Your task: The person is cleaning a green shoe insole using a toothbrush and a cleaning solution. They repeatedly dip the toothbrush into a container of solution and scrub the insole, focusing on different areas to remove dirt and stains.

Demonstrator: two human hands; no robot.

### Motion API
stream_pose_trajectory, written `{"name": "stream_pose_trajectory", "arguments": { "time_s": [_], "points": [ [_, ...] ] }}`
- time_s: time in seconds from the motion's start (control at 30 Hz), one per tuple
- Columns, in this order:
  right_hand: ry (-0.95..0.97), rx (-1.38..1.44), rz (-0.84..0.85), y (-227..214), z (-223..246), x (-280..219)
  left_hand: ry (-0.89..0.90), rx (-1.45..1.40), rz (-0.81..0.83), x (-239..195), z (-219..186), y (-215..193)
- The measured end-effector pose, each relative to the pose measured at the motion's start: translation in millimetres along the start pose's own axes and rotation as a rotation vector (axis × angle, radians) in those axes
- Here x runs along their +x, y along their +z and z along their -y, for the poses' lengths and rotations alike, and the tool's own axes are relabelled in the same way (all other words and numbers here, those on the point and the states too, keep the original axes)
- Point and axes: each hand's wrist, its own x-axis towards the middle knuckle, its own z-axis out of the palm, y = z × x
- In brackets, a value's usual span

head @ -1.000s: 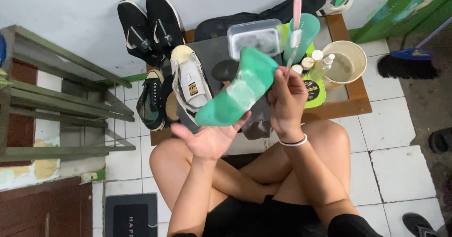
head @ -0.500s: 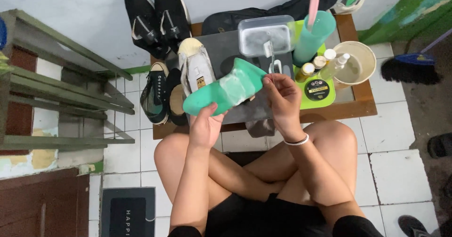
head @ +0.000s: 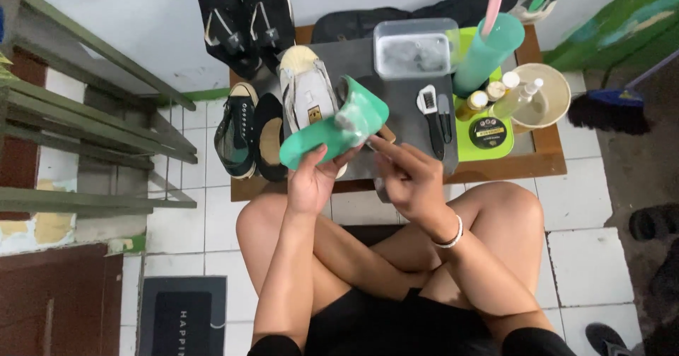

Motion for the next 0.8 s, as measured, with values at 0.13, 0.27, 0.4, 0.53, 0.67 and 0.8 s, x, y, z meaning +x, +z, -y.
{"name": "stream_pose_trajectory", "arguments": {
  "time_s": [0.13,0.27,0.4,0.53,0.67,0.8],
  "points": [
    [0.0,0.011,-0.013,-11.1,7.5,16.2,-0.013,-0.033,-0.01,-2.0,6.6,-7.0],
    [0.07,0.079,0.045,-18.3,8.2,16.3,-0.072,-0.036,-0.029,2.0,2.4,-1.4],
    [0.153,0.141,0.071,-25.7,2.4,26.6,-0.11,-0.048,-0.061,0.3,11.3,-19.6],
    [0.194,0.208,0.095,-28.4,7.1,28.4,-0.128,-0.051,-0.106,5.1,21.5,-37.4],
    [0.131,0.204,0.145,-36.1,3.0,29.4,-0.152,-0.043,-0.143,-1.1,25.0,-37.4],
    [0.119,0.184,0.151,-30.9,-2.2,29.7,-0.156,-0.042,-0.149,2.0,20.0,-29.0]
  ]
}}
